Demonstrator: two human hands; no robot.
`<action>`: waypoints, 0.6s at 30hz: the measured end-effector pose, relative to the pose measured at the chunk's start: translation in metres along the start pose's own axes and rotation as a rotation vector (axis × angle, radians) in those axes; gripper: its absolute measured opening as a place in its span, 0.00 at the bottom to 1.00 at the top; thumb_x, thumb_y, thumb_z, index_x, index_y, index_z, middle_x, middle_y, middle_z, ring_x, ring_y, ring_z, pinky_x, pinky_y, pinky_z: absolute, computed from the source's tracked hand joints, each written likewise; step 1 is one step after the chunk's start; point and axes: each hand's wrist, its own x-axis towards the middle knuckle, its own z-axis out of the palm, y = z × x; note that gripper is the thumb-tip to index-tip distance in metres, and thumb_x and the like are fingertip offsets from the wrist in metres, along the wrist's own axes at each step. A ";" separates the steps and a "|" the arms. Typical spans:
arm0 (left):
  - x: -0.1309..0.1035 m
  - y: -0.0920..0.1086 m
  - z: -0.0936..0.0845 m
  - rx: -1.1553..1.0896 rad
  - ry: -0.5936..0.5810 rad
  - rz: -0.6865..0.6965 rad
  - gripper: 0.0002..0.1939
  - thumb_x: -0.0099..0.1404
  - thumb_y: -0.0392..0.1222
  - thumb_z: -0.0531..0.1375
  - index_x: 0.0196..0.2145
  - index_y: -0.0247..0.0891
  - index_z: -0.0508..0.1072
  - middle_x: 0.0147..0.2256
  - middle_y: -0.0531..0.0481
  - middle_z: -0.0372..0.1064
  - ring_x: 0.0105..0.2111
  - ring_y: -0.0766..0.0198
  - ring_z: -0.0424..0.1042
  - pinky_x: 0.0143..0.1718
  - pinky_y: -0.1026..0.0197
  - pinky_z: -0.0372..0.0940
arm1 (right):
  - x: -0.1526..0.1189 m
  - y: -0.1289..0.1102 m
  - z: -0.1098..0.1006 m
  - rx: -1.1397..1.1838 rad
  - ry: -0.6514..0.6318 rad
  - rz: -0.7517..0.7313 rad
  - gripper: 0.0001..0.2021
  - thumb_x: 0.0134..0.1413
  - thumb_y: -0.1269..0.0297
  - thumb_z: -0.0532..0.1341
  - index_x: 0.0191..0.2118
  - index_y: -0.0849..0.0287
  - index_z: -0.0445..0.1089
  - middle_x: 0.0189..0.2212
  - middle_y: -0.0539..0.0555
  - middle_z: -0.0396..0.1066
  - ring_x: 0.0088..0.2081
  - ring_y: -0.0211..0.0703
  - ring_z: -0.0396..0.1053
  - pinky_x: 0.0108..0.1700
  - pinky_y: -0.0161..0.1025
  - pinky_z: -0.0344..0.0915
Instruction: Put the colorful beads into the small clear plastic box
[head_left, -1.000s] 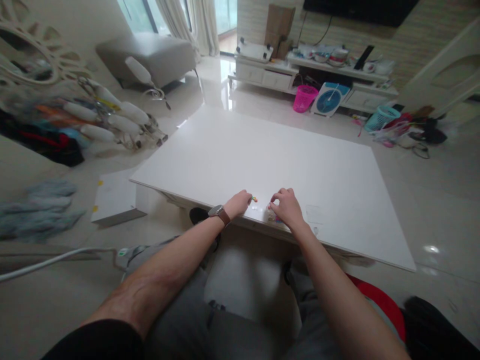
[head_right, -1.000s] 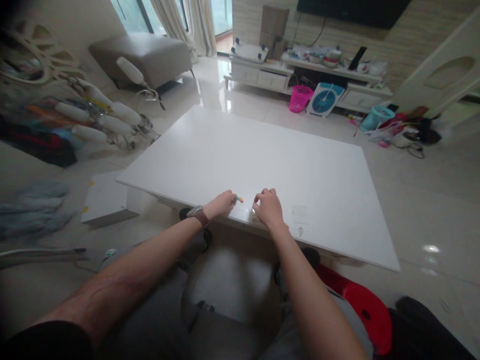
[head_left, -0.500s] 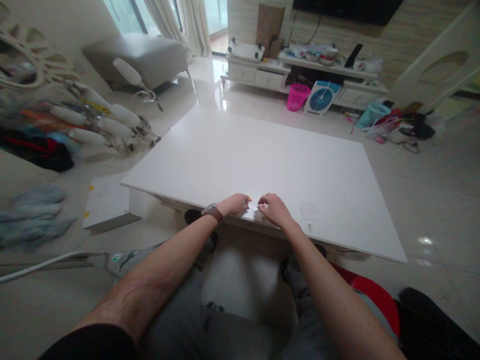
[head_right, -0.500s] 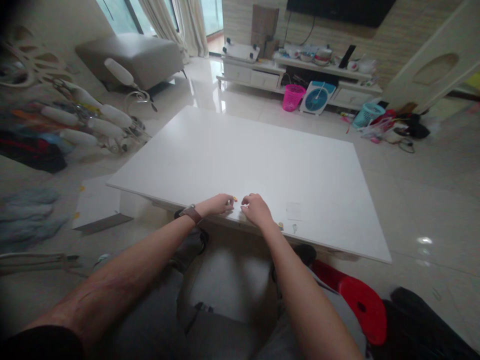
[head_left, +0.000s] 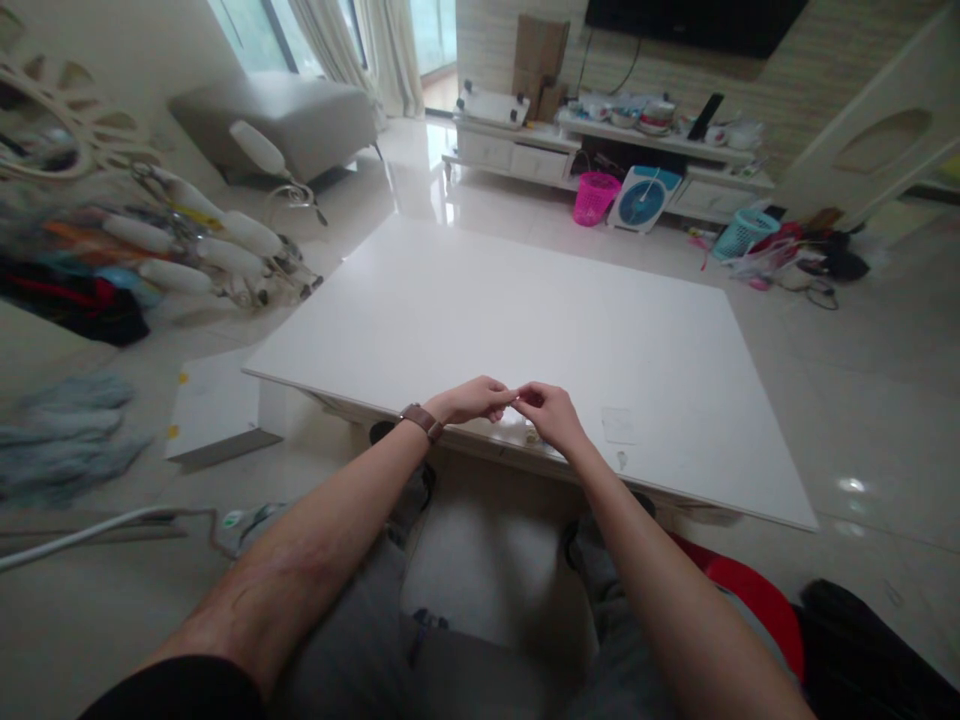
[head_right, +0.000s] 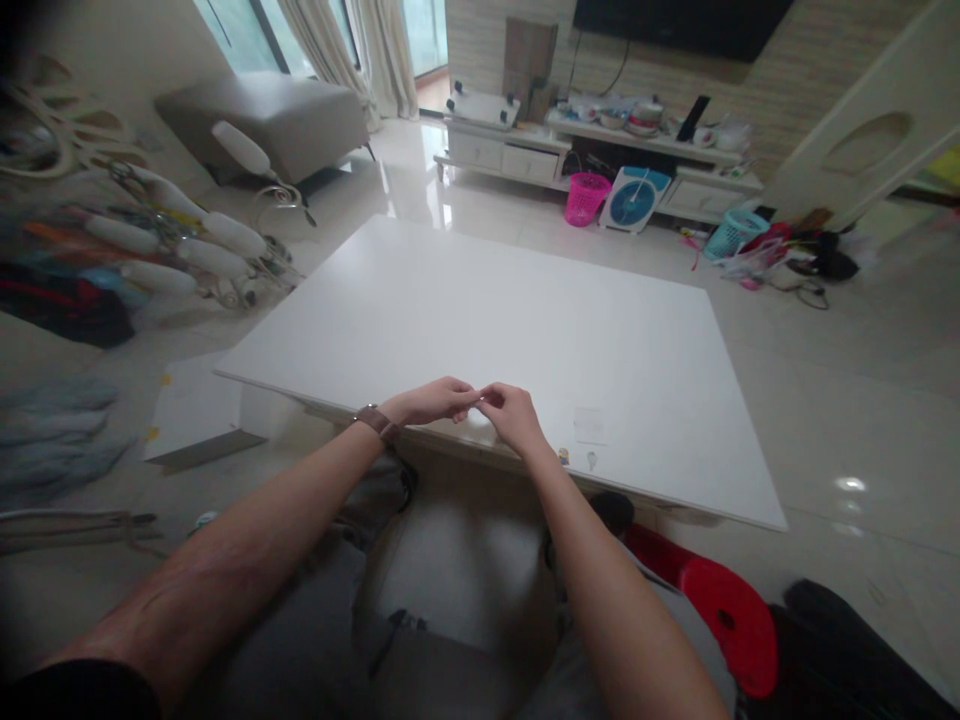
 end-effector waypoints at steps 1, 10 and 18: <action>0.000 0.001 0.000 -0.003 0.003 -0.001 0.28 0.58 0.66 0.65 0.26 0.33 0.72 0.20 0.54 0.62 0.22 0.70 0.59 0.26 0.64 0.56 | 0.000 0.001 0.000 0.003 0.011 0.004 0.07 0.54 0.62 0.66 0.34 0.60 0.78 0.27 0.52 0.77 0.30 0.40 0.71 0.35 0.36 0.65; -0.002 0.005 0.002 -0.065 0.018 0.009 0.28 0.55 0.65 0.67 0.26 0.33 0.73 0.22 0.53 0.64 0.23 0.70 0.59 0.27 0.64 0.55 | 0.000 0.003 0.001 0.130 0.040 0.036 0.12 0.51 0.55 0.68 0.32 0.59 0.79 0.26 0.53 0.78 0.29 0.42 0.72 0.34 0.37 0.67; 0.002 0.001 -0.001 -0.103 0.094 -0.023 0.20 0.56 0.52 0.72 0.32 0.29 0.78 0.24 0.51 0.69 0.25 0.70 0.65 0.32 0.62 0.64 | 0.007 0.015 -0.018 0.022 0.108 0.087 0.06 0.50 0.62 0.67 0.30 0.59 0.77 0.27 0.53 0.78 0.30 0.42 0.73 0.36 0.38 0.68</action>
